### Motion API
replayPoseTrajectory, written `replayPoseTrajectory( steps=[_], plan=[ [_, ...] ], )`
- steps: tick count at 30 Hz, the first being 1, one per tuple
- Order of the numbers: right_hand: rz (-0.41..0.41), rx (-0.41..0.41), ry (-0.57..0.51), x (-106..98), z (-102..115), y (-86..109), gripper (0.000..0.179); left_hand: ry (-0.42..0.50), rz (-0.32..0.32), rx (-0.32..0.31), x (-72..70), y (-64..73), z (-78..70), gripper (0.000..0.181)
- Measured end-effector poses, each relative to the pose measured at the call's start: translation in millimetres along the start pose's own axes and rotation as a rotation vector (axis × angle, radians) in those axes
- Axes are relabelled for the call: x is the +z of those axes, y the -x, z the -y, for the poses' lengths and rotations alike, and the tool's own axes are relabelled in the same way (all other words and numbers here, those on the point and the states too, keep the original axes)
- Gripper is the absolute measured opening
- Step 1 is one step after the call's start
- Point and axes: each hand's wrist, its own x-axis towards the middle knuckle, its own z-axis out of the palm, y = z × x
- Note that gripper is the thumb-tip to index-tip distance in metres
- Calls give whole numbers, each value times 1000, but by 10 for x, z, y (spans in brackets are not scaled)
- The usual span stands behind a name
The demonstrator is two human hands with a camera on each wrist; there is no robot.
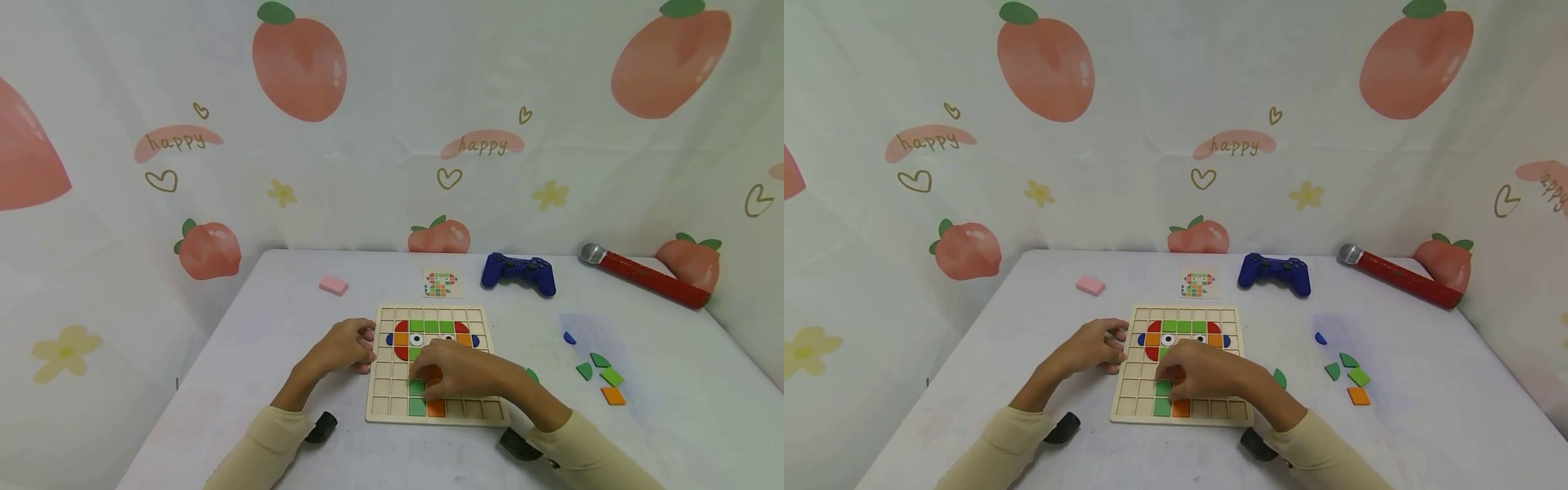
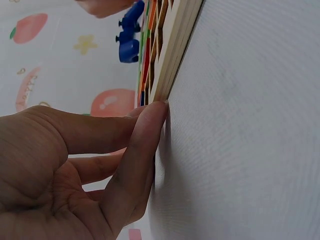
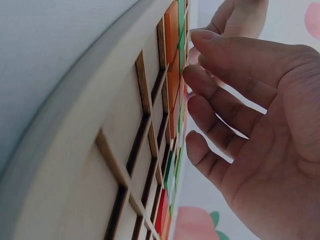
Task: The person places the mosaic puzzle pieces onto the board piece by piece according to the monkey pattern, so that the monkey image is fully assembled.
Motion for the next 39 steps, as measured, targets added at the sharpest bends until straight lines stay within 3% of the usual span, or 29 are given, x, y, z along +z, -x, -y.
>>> replayPoseTrajectory(
  steps=[7,25,32,39],
  plan=[
    [-54,32,-4,-74,-105,160,26,-10,4,9,-2,-5,8,63],
    [-237,217,-17,-378,-632,947,31,-8,1,14,-7,4,-5,63],
    [-261,254,-31,-431,-792,1166,39,-10,-3,11,0,-10,0,63],
    [-248,258,-28,-440,-879,1259,41,18,-1,11,0,-8,4,63]
  ],
)
